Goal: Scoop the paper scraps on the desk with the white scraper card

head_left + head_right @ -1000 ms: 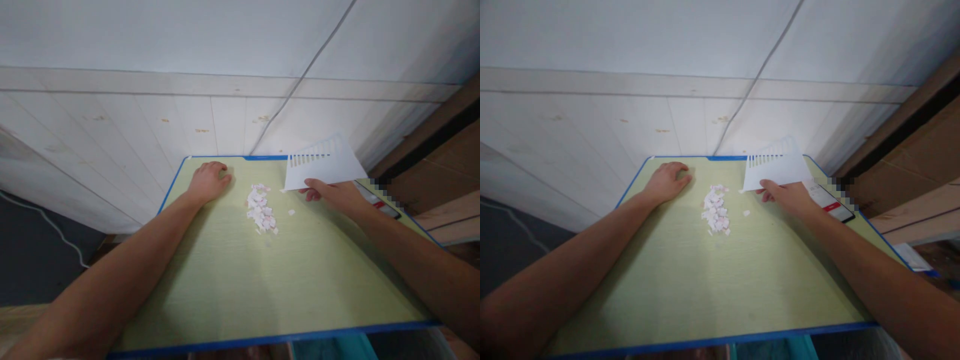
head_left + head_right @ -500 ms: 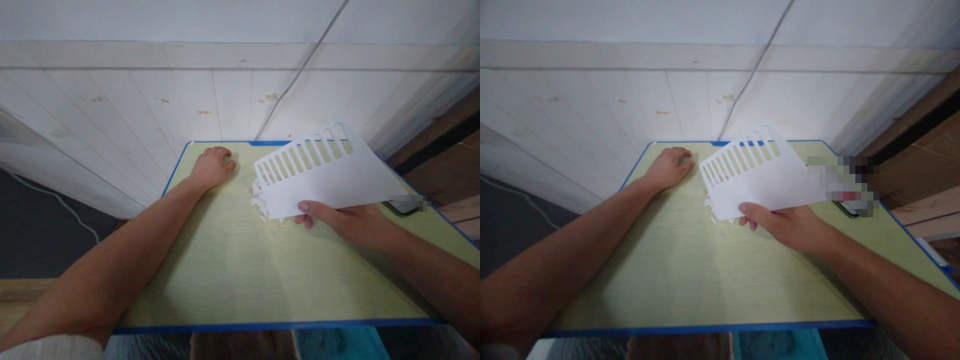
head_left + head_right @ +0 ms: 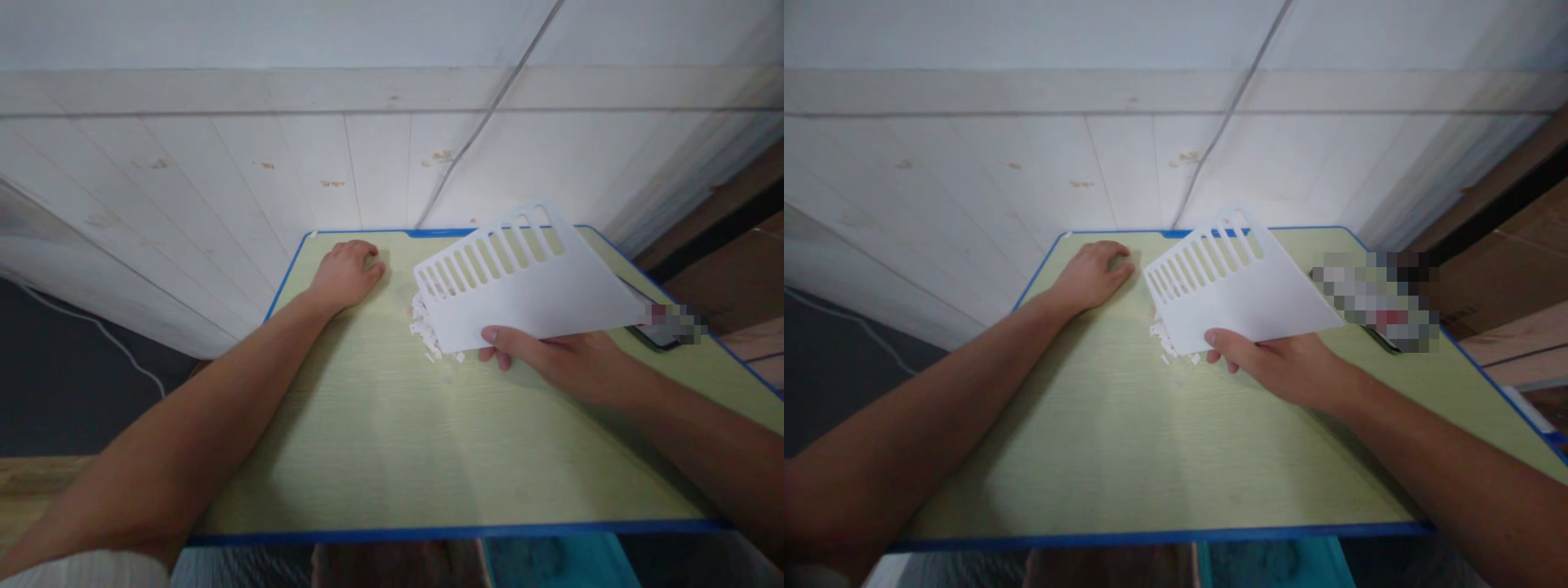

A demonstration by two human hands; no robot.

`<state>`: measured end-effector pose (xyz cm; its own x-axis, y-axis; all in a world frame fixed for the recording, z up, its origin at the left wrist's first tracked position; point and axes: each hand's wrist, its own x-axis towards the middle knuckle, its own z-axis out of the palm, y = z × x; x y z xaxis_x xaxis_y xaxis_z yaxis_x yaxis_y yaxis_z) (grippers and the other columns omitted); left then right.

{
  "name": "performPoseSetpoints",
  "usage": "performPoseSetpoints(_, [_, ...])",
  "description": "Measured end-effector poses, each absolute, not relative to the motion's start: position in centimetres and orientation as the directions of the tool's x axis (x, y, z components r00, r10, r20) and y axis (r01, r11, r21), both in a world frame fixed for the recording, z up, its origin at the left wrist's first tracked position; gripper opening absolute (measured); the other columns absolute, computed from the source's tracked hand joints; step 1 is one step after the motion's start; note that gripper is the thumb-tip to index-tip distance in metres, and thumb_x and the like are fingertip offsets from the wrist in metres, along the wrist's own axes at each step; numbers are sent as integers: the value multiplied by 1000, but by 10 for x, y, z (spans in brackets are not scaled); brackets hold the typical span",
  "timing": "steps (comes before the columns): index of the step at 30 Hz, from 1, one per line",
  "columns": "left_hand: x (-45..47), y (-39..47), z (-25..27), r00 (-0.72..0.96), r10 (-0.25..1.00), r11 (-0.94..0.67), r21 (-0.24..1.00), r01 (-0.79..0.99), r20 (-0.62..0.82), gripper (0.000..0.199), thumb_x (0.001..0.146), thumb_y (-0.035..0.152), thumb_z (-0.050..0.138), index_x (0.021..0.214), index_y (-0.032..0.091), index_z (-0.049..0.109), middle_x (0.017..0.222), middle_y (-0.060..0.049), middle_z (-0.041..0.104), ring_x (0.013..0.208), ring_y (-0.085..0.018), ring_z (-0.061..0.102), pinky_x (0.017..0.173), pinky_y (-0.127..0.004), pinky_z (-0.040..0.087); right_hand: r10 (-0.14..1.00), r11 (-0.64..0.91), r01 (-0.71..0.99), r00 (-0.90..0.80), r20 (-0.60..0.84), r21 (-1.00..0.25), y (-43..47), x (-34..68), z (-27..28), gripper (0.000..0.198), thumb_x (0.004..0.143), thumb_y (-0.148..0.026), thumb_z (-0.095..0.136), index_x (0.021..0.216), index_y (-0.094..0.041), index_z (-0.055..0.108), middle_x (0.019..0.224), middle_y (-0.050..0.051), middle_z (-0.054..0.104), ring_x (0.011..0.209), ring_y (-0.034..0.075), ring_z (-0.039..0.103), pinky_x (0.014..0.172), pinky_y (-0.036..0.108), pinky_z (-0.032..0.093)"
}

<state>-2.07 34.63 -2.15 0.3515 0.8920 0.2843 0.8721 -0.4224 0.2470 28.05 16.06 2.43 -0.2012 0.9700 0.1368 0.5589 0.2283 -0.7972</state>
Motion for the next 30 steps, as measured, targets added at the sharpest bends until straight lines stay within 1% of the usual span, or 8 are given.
performPoseSetpoints(5, [-21,347,-23,354,889,-428,250,869,289,49,103,43,56,140,15,76,152,-17,74,145,-38,64,129,-55,48,973,227,614,-174,151,-756,163,284,17,45,99,-58,71,62,-32,72,75,2,83,73,28,79,77,43,67])
performPoseSetpoints(8, [-21,348,-23,352,888,-428,254,867,294,48,103,43,57,138,16,76,151,-16,75,144,-38,65,128,-54,48,975,221,593,-162,154,-774,163,283,20,46,97,-58,73,60,-32,69,74,3,82,73,28,79,77,42,68])
performPoseSetpoints(12, [-22,348,-23,359,887,-432,252,866,289,49,103,43,57,139,15,76,151,-17,75,144,-38,65,129,-54,47,975,213,562,-180,133,-799,162,282,23,43,94,-54,75,57,-32,67,72,4,82,68,28,78,74,42,69])
performPoseSetpoints(20, [-22,349,-25,349,891,-427,274,862,290,47,103,43,57,139,18,76,152,-15,74,147,-36,63,131,-52,45,961,233,573,-262,94,-786,158,290,26,33,91,-46,78,62,-32,74,70,3,82,66,27,78,62,38,66])
performPoseSetpoints(23, [-22,349,-25,349,892,-425,274,863,286,47,103,43,57,139,19,76,154,-14,73,147,-36,62,131,-52,45,955,222,552,-290,65,-804,158,291,30,31,90,-47,80,63,-32,76,69,3,81,66,27,78,62,38,66])
performPoseSetpoints(28, [-21,348,-23,347,893,-422,270,865,285,48,102,42,58,140,17,76,154,-16,73,147,-37,63,130,-53,46,933,207,515,-360,9,-832,155,293,34,30,91,-45,79,66,-30,77,69,3,80,66,26,78,68,38,68])
performPoseSetpoints(30, [-20,347,-23,338,896,-416,274,867,288,48,102,41,59,140,17,76,153,-16,73,147,-38,63,130,-54,46,922,201,499,-386,-9,-843,154,294,35,26,90,-45,81,69,-30,78,70,3,81,66,26,78,66,37,67])
